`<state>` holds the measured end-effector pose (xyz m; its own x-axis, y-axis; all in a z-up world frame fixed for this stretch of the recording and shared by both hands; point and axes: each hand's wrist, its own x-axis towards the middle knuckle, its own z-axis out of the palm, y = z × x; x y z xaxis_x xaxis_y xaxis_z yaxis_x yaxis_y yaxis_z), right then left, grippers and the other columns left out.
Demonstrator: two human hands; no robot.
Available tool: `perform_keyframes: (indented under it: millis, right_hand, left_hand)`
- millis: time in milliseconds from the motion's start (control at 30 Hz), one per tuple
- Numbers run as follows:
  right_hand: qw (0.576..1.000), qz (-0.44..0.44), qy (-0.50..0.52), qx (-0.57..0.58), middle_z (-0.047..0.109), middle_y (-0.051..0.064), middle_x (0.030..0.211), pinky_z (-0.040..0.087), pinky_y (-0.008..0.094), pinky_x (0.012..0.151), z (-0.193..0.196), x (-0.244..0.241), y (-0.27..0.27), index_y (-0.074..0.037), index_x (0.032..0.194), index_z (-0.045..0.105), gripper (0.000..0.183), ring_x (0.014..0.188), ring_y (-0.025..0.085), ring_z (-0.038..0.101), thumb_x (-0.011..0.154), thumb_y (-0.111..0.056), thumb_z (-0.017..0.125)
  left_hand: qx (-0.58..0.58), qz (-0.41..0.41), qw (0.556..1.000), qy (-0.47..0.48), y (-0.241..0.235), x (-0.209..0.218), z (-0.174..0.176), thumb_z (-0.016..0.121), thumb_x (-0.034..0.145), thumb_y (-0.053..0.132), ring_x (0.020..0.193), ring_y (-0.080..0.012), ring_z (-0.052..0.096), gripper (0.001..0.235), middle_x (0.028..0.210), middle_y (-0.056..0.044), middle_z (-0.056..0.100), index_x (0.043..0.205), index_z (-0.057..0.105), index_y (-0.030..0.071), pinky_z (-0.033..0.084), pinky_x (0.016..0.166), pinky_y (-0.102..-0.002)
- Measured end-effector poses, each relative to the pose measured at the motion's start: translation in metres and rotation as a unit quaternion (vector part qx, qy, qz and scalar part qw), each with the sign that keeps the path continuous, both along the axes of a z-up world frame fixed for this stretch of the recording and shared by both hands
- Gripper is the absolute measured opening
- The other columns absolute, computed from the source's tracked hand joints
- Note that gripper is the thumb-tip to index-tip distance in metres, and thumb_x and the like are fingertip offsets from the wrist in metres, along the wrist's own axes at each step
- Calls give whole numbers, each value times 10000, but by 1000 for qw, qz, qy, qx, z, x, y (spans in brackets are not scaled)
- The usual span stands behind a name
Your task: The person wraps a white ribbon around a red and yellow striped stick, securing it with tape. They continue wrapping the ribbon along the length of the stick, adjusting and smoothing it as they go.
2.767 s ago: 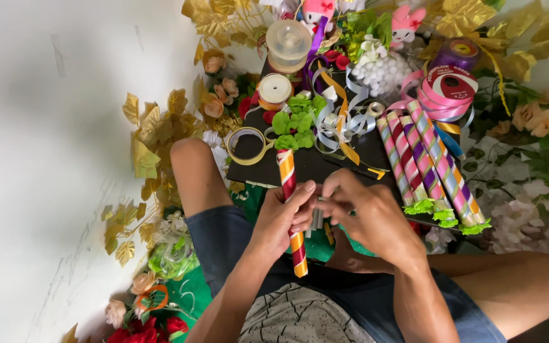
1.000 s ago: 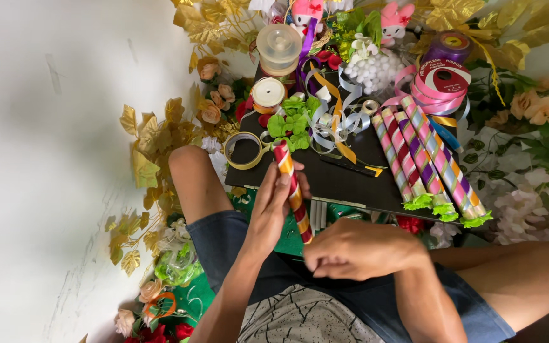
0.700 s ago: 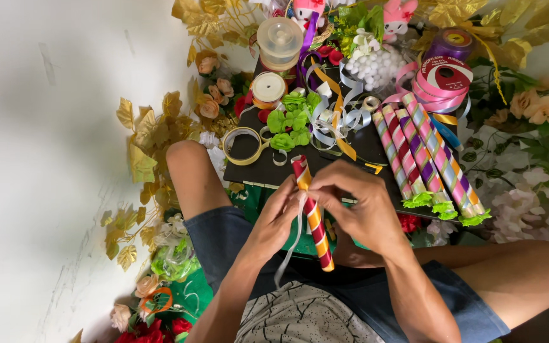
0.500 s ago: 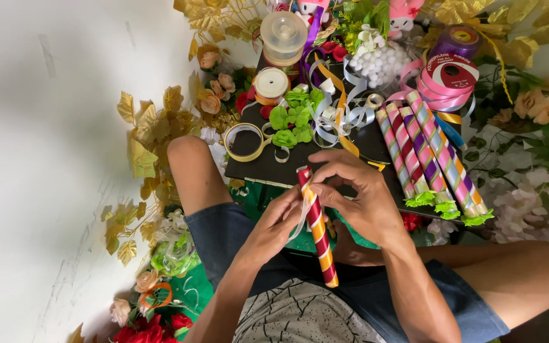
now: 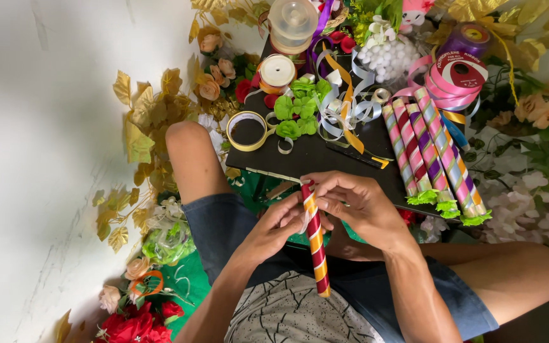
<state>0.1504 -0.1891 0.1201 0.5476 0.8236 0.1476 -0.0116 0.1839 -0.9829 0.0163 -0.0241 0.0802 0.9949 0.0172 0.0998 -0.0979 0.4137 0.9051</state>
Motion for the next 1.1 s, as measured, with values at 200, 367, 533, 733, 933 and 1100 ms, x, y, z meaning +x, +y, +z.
perform_keyframes:
  millis: [200, 367, 533, 733, 933, 1100]
  right_hand:
    - [998, -35, 48, -13, 785, 253, 1041, 652, 378, 574, -33, 0, -2, 96, 983, 721, 62, 756, 193, 678, 1041, 104, 699]
    - [996, -60, 42, -43, 774, 206, 895, 678, 354, 642, -58, -5, -6, 116, 1013, 750, 47, 735, 179, 722, 1013, 73, 771]
    - [995, -74, 60, -35, 804, 251, 991, 673, 364, 623, -87, -14, -13, 79, 997, 739, 39, 675, 185, 706, 1026, 60, 759]
    - [991, -103, 25, -76, 843, 274, 1154, 698, 404, 793, -93, -24, -18, 69, 974, 744, 64, 927, 229, 805, 1011, 45, 791]
    - [985, -144, 35, -88, 841, 276, 1160, 682, 411, 822, -110, -38, -17, 51, 984, 726, 81, 997, 245, 784, 1044, 12, 764]
    - [984, -144, 52, -85, 827, 256, 1142, 679, 378, 809, -120, -43, -16, 53, 987, 709, 84, 1021, 229, 760, 1053, 27, 754]
  left_hand:
    - [-26, -36, 999, 24, 3, 3, -40, 588, 1162, 58, 1057, -142, 699, 342, 1203, -110, 773, 1490, 632, -28, 631, 945, -348]
    - [-34, -45, 998, 34, 2, 2, -41, 641, 1147, 75, 1023, -161, 729, 271, 1138, -111, 765, 1392, 684, -34, 650, 894, -339]
    - [-23, -51, 998, 41, 0, -2, -48, 657, 1130, 43, 884, -207, 787, 273, 1054, -160, 788, 1380, 690, -61, 661, 833, -366]
    - [-48, -49, 995, 69, -4, -10, -86, 698, 1091, 15, 905, -278, 801, 445, 1119, -218, 750, 1500, 545, -69, 704, 781, -424]
    - [-1, -36, 998, 61, -3, -11, -85, 626, 1101, -50, 846, -309, 812, 653, 1095, -253, 728, 1663, 300, 12, 743, 711, -488]
    - [67, -3, 997, 28, -5, -12, -99, 710, 1052, -84, 724, -211, 755, 671, 974, -233, 753, 1679, 482, -8, 750, 687, -466]
